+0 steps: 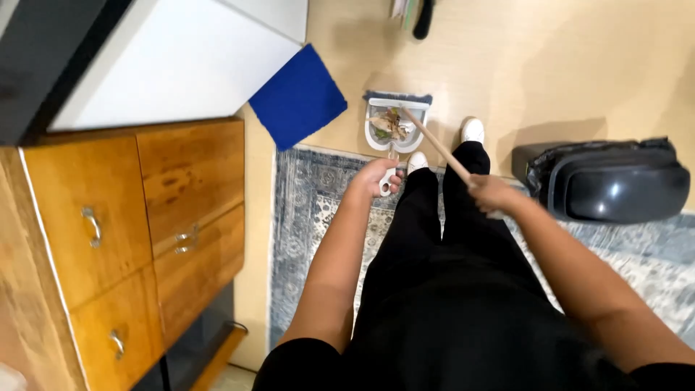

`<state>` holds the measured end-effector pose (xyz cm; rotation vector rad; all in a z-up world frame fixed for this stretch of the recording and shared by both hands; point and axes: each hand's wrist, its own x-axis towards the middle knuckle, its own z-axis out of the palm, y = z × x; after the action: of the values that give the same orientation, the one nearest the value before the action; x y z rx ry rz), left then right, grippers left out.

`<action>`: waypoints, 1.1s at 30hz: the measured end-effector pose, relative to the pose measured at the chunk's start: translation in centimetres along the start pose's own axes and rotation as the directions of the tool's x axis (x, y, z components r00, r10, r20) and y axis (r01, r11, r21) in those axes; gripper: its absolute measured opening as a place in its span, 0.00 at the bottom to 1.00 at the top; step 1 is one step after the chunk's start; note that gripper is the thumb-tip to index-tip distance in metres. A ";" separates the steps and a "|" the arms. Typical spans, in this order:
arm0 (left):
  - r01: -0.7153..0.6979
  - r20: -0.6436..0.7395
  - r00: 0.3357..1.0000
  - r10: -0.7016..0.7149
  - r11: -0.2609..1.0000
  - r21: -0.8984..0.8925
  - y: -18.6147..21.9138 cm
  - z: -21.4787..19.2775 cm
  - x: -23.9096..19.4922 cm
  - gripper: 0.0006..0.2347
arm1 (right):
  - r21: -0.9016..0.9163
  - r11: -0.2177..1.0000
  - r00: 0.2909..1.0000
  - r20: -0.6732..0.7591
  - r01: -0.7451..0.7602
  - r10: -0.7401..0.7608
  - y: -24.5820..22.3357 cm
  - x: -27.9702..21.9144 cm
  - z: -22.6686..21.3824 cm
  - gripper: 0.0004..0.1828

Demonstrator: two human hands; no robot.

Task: Sweeping the kitchen floor with a broom and dustpan and putting debris into a trash can.

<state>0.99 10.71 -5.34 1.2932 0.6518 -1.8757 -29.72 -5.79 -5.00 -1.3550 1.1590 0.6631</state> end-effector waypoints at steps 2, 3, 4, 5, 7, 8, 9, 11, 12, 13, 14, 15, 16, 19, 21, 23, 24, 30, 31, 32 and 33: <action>0.011 0.002 1.000 -0.011 0.997 0.078 -0.5 -0.3 0.7 0.10 | 0.082 0.996 0.998 -0.052 -0.036 0.040 -1.2 -3.9 -1.5 0.31; 0.007 0.003 1.000 -0.008 0.990 0.138 -0.6 -0.4 1.1 0.11 | 0.146 0.988 0.993 -0.094 -0.059 0.073 -1.7 -5.8 -2.2 0.30; 0.016 0.003 1.000 -0.017 0.987 0.162 -1.0 -0.2 1.2 0.11 | 0.169 0.984 0.992 -0.102 -0.062 0.080 -1.2 -6.7 -2.0 0.30; 0.030 0.003 1.000 -0.031 0.977 0.211 -1.1 0.3 1.4 0.12 | 0.192 0.980 0.989 -0.119 -0.061 0.085 -0.7 -7.5 -1.9 0.28; 0.053 0.003 0.998 -0.056 0.957 0.287 -1.0 1.5 1.1 0.13 | 0.240 0.969 0.984 -0.148 -0.062 0.100 -0.5 -9.4 -1.5 0.27; 0.034 0.002 0.999 -0.036 0.956 0.290 -0.6 2.2 0.5 0.13 | 0.307 0.950 0.981 -0.161 -0.054 0.108 -0.8 -10.4 -1.2 0.29; 0.016 0.003 1.000 -0.018 0.957 0.291 -0.5 3.1 0.0 0.13 | 0.370 0.928 0.978 -0.174 -0.047 0.119 -1.0 -11.5 -1.0 0.30; 0.009 0.006 1.000 -0.012 0.933 0.361 0.4 4.0 0.0 0.13 | 0.419 0.907 0.973 -0.193 -0.032 0.124 -0.7 -11.1 -0.2 0.30; -0.009 0.007 1.000 0.007 0.914 0.406 0.7 4.5 0.0 0.13 | 0.445 0.895 0.972 -0.202 -0.015 0.116 -0.6 -10.9 0.1 0.30; -0.005 0.013 1.000 -0.001 0.906 0.423 0.8 4.5 0.8 0.13 | 0.459 0.888 0.969 -0.213 -0.014 0.126 -0.5 -10.1 0.7 0.30; -0.021 -0.024 0.999 0.036 0.884 0.468 0.8 4.6 1.7 0.15 | 0.499 0.866 0.971 -0.203 -0.007 0.125 -0.5 -9.4 1.3 0.31; -0.043 -0.056 0.995 0.083 0.860 0.508 1.1 4.7 2.6 0.18 | 0.533 0.846 0.974 -0.195 0.005 0.117 -0.6 -8.3 1.6 0.32; -0.047 -0.046 0.995 0.083 0.852 0.521 0.9 4.6 3.1 0.18 | 0.541 0.841 0.971 -0.208 0.012 0.120 0.0 -6.9 2.6 0.32; -0.073 -0.087 0.983 0.162 0.779 0.623 0.0 4.8 4.5 0.21 | 0.636 0.771 0.973 -0.190 0.020 0.132 0.9 -3.6 3.4 0.34; -0.070 -0.130 0.968 0.215 0.730 0.680 -0.1 4.9 4.7 0.22 | 0.713 0.700 0.971 -0.192 0.040 0.140 0.0 -3.0 3.0 0.36; -0.087 -0.133 0.960 0.247 0.713 0.696 -0.3 4.1 6.2 0.23 | 0.711 0.701 0.970 -0.202 0.052 0.133 -0.4 -3.0 2.2 0.35; -0.090 -0.144 0.952 0.272 0.695 0.713 -0.6 3.6 7.0 0.23 | 0.716 0.696 0.970 -0.203 0.055 0.132 -0.5 -3.1 2.0 0.35; 0.101 -0.052 0.831 0.554 -0.058 0.993 0.7 11.7 -4.3 0.25 | 0.820 0.568 0.973 -0.180 0.066 0.146 -2.0 -3.9 2.0 0.31; 0.105 -0.052 0.829 0.556 -0.063 0.992 0.3 11.4 -3.9 0.25 | 0.823 0.563 0.973 -0.179 0.069 0.143 -2.3 -3.8 2.0 0.31; 0.153 -0.092 0.796 0.598 -0.051 0.987 -0.1 11.2 -3.5 0.25 | 0.832 0.550 0.973 -0.180 0.072 0.144 -2.5 -3.7 2.0 0.29; 0.199 -0.131 0.761 0.635 -0.037 0.979 -0.7 10.9 -3.1 0.25 | 0.841 0.536 0.973 -0.179 0.073 0.149 -2.6 -3.6 2.2 0.26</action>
<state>-4.93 3.80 1.44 2.7656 -1.0780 -1.3810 -28.13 -3.27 -1.06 -0.5447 1.4298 -0.1019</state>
